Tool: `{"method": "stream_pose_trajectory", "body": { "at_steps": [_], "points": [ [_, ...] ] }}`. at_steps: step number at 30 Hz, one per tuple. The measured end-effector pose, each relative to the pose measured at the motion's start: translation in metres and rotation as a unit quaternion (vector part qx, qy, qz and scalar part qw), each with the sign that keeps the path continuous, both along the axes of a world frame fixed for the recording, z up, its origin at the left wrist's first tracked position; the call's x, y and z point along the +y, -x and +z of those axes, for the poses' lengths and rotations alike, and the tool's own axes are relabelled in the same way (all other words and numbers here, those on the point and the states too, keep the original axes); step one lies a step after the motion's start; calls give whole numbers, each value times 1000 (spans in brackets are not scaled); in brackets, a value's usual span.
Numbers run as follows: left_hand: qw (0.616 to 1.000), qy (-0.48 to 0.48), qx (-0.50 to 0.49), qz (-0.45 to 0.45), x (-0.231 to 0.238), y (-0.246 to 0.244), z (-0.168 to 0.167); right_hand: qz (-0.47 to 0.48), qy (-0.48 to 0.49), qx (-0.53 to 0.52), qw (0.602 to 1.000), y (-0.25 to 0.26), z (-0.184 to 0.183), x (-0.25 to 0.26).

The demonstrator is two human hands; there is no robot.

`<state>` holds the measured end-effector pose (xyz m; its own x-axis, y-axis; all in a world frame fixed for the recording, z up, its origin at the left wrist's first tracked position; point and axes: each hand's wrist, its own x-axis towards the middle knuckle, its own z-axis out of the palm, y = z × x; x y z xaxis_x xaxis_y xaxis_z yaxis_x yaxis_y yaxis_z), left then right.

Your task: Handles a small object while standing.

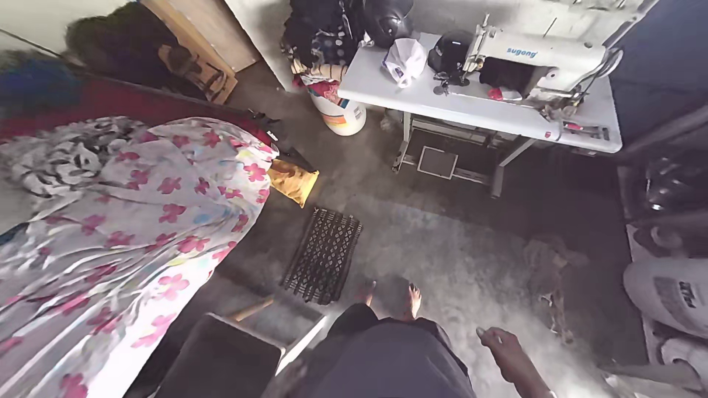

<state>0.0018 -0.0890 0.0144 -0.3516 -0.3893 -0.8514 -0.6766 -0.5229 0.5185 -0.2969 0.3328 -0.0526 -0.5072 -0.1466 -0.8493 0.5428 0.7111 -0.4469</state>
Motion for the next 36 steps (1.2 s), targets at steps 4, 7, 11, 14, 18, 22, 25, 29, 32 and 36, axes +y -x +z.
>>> {"method": "stream_pose_trajectory", "body": {
  "at_steps": [4,7,11,14,18,22,25,29,32,36],
  "points": [
    [984,120,-45,-126,-54,21,-79,-39,-47,31,998,-16,3,-47],
    [933,230,-81,-266,-78,52,-91,-49,-40,48,997,-19,27,-105],
    [937,243,10,-252,-90,114,-67,-128,82,41,988,-25,56,-191],
    [965,127,118,-198,-89,160,-37,-193,262,-3,945,-36,77,-247],
    [954,-59,207,-208,-77,195,3,-240,394,-35,887,-50,89,-289],
    [941,-141,225,-211,-68,197,25,-290,470,-100,828,-54,108,-307],
    [944,-158,224,-187,-65,188,32,-279,461,-82,839,-58,116,-309],
    [927,-58,229,-292,-65,179,38,-273,365,-20,890,-70,116,-317],
    [893,0,229,-388,-63,179,37,-263,340,-9,903,-78,114,-322],
    [860,69,221,-455,-58,179,33,-232,301,35,924,-88,103,-325]
  ]
}}
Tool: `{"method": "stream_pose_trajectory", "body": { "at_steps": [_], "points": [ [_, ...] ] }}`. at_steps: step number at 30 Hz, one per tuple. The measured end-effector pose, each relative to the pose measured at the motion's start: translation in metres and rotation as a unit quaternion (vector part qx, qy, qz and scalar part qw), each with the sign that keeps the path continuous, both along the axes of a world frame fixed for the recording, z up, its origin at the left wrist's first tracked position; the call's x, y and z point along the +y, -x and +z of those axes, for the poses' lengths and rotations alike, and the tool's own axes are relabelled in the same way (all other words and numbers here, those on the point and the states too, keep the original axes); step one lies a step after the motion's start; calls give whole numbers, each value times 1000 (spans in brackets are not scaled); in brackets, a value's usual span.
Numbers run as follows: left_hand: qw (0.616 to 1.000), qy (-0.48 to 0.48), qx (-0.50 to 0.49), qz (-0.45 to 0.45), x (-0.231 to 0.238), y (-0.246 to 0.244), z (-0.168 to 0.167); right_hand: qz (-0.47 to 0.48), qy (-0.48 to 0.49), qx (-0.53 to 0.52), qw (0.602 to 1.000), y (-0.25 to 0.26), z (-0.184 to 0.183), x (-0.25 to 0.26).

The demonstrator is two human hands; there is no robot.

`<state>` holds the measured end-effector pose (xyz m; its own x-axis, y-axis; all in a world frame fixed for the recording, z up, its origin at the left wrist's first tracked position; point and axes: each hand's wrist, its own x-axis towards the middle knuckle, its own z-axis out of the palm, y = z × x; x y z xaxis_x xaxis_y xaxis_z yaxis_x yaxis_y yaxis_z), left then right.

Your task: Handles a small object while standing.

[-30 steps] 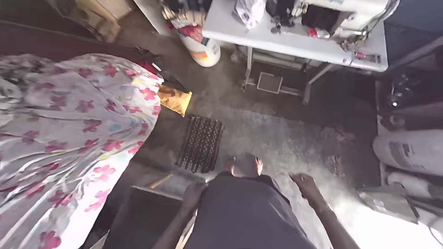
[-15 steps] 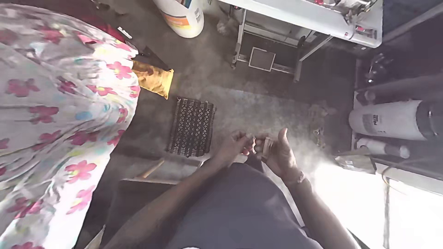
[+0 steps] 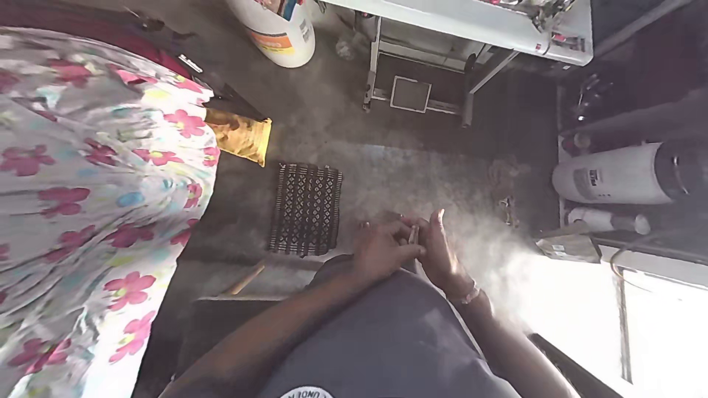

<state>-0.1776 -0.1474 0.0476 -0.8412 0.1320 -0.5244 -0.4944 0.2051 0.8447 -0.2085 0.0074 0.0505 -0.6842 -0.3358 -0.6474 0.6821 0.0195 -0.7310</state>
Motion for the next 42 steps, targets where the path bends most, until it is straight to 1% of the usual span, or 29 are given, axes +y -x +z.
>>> {"method": "stream_pose_trajectory", "body": {
  "at_steps": [2,4,6,8,10,13,15,18,21,26,30,33,34,36,37,38,39,40,42],
  "points": [
    [1000,17,-10,-14,-1,2,-2,13,-7,19,1000,-2,-5,1],
    [1000,5,-22,-14,-3,3,-2,23,13,20,999,-4,-6,3],
    [999,-22,-44,-4,-5,3,-1,18,49,-20,998,-2,0,5],
    [997,-56,-58,7,-10,4,1,-11,86,-68,994,0,6,7],
    [993,-94,-63,30,-14,2,2,-36,99,-96,990,1,10,10],
    [981,-159,-63,94,-17,-4,5,-65,95,-116,987,1,11,16],
    [973,-179,-70,131,-19,-6,9,-81,113,-121,983,1,11,19],
    [977,-134,-72,151,-24,-7,13,-88,171,-115,975,1,12,22],
    [980,-82,-66,168,-30,-10,2,-78,232,-97,965,2,14,23],
    [958,-133,-61,247,-33,-11,-3,-42,330,-78,940,2,17,26],
    [947,-159,-73,268,-35,-11,-1,-14,372,-70,926,3,21,24],
    [948,-167,-86,257,-36,-12,-3,7,382,-58,922,5,22,23],
    [949,-170,-88,251,-36,-13,-6,24,370,-49,928,6,19,24],
    [952,-174,-84,239,-37,-17,-14,45,294,-41,954,6,7,28],
    [956,-163,-78,233,-38,-19,-19,35,222,-53,973,4,-3,30],
    [960,-150,-70,225,-38,-20,-22,15,120,-74,990,2,-15,32],
    [962,-149,-64,221,-38,-22,-24,-2,8,-92,996,-2,-29,34],
    [960,-156,-60,224,-38,-23,-23,-8,-100,-93,991,-9,-45,38],
    [949,-194,-64,239,-38,-24,-20,36,-259,-81,962,-26,-76,52]
  ]
}}
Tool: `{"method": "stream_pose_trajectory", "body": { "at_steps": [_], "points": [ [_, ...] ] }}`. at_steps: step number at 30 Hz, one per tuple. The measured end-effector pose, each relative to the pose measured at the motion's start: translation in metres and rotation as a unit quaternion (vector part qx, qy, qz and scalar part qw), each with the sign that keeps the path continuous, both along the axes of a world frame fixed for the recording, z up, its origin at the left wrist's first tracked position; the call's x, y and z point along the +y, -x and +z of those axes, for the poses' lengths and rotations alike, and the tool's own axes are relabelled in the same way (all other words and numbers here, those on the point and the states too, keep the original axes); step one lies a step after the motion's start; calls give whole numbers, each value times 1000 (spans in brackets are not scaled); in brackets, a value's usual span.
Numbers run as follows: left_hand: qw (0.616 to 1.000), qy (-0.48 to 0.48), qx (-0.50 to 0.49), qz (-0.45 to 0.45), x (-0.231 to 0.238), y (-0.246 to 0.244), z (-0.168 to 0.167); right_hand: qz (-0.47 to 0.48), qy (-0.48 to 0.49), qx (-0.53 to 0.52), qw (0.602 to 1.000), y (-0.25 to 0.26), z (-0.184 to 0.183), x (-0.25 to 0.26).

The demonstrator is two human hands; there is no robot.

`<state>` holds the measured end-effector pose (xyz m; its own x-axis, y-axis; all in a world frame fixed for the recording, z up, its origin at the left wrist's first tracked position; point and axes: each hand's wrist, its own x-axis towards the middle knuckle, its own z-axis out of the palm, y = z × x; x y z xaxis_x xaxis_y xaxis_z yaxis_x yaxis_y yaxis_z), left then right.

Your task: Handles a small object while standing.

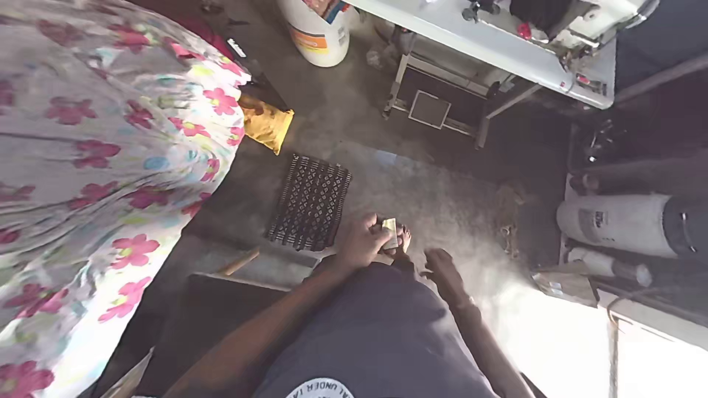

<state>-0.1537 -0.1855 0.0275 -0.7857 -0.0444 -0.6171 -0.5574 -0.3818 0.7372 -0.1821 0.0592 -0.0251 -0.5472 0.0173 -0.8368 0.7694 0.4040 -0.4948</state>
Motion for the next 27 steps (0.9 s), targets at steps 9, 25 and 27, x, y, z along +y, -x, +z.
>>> {"method": "stream_pose_trajectory", "body": {
  "at_steps": [9,25,27],
  "points": [
    [999,-35,-13,17,-1,-6,-12,53,-30,-10,998,-34,-21,44],
    [996,-65,-5,-64,3,5,-17,209,20,149,966,-32,-10,31],
    [996,-63,-3,-64,1,6,-15,222,9,142,965,-32,-4,26]
  ]
}}
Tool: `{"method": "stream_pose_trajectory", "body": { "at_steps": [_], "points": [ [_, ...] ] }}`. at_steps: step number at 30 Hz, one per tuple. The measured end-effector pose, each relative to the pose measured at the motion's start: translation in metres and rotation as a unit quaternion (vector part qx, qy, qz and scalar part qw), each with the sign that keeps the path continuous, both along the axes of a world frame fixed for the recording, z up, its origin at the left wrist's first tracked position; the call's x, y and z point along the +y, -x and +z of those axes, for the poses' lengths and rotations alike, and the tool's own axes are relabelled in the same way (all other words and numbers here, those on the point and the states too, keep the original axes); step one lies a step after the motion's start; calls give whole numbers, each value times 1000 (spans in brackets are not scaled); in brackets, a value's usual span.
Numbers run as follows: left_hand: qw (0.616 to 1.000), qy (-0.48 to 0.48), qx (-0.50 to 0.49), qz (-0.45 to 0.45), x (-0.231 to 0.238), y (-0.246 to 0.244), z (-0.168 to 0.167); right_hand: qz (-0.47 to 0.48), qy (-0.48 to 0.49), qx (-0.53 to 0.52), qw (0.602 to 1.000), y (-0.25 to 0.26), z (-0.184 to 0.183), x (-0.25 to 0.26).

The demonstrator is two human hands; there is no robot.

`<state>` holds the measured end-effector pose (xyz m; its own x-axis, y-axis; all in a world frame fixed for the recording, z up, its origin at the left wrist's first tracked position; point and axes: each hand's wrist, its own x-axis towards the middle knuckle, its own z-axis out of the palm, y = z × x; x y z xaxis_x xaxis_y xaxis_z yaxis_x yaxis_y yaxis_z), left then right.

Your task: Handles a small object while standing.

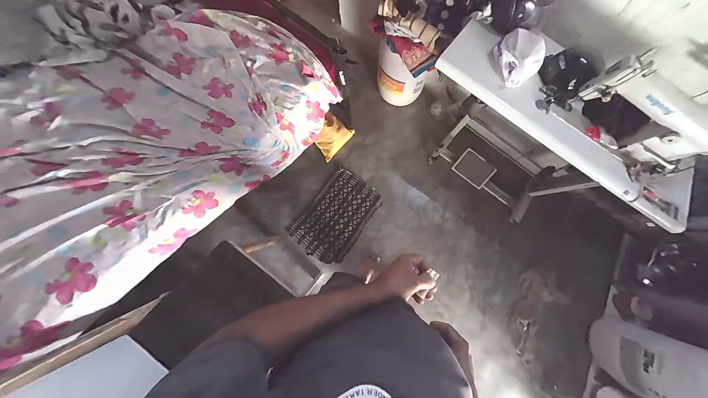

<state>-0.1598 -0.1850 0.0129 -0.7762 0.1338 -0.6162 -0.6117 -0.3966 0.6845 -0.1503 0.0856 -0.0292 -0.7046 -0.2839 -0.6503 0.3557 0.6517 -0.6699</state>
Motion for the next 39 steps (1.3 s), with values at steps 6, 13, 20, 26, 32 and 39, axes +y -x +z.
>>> {"method": "stream_pose_trajectory", "body": {
  "at_steps": [6,13,20,26,32,39],
  "points": [
    [998,-1,-30,50,-5,-6,-4,43,-14,31,999,8,-6,-3],
    [991,-17,-35,125,-12,-14,-18,45,-16,3,999,15,-1,-12],
    [989,-7,-62,134,-16,-17,-20,49,-19,5,999,18,4,-16],
    [988,-6,-70,137,-17,-16,-20,50,-51,17,997,19,16,-25],
    [988,12,-58,144,-17,-17,-20,41,-47,16,998,17,19,-27],
    [987,1,-40,156,-16,-16,-29,63,-45,9,997,15,-10,-12]
  ]
}}
